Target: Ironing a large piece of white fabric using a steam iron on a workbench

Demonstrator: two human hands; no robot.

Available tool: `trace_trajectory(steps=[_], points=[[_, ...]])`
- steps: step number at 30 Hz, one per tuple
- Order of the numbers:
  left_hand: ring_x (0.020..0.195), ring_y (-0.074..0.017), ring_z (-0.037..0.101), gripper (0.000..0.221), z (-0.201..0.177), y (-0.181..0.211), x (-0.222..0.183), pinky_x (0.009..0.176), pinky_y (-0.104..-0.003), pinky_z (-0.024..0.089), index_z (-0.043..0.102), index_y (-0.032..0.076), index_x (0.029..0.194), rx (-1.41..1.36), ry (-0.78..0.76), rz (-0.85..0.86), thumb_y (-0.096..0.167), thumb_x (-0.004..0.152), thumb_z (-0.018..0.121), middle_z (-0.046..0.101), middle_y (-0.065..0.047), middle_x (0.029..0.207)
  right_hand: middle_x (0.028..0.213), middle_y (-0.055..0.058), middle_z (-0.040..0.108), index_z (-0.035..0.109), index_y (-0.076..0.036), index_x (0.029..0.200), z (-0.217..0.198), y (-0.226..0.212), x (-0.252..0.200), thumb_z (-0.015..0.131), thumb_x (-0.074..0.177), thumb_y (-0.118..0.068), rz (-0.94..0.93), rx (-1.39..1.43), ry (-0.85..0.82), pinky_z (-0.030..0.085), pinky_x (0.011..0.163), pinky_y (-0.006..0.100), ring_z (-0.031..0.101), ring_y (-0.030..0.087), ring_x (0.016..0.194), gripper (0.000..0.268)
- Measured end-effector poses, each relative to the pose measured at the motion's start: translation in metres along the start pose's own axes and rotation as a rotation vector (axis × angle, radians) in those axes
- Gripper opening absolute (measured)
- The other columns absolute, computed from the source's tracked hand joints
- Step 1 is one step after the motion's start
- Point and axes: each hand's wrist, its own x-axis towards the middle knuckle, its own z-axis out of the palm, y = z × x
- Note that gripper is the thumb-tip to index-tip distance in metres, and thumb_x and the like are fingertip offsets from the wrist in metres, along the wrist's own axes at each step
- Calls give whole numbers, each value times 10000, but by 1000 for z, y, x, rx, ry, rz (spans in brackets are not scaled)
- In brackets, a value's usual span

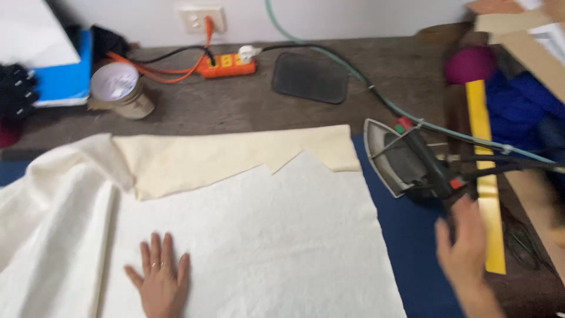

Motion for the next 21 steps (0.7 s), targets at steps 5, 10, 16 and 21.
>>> trace_trajectory(steps=[5,10,16,21], points=[[1490,-229,118,650,-1,0,-3,1136,-619,-6,261,276,1505,5,-2,-14,509,905,351,202,23,1600,1268,228,607,583,65,1286,29,18,151,639,893,-296,107,66,-319,434,989,462,576,371,1140,537],[1492,-219,124,625,-2,-2,-6,1147,-602,-5,282,276,1498,7,20,5,474,912,372,206,37,1602,980,249,650,573,34,1166,42,-11,226,599,957,-263,909,465,-973,494,637,456,586,335,730,365],[1491,-205,133,615,-2,1,-3,1153,-593,-4,290,291,1494,4,43,2,480,914,370,220,40,1597,587,136,433,504,3,806,54,11,208,633,933,-400,973,682,-955,299,480,369,370,225,488,442],[1491,-206,141,633,1,-4,-5,1147,-608,22,279,284,1501,38,65,32,492,909,362,218,49,1600,460,161,426,406,-15,590,18,-28,194,692,913,-327,840,504,-811,344,512,379,388,258,421,534]])
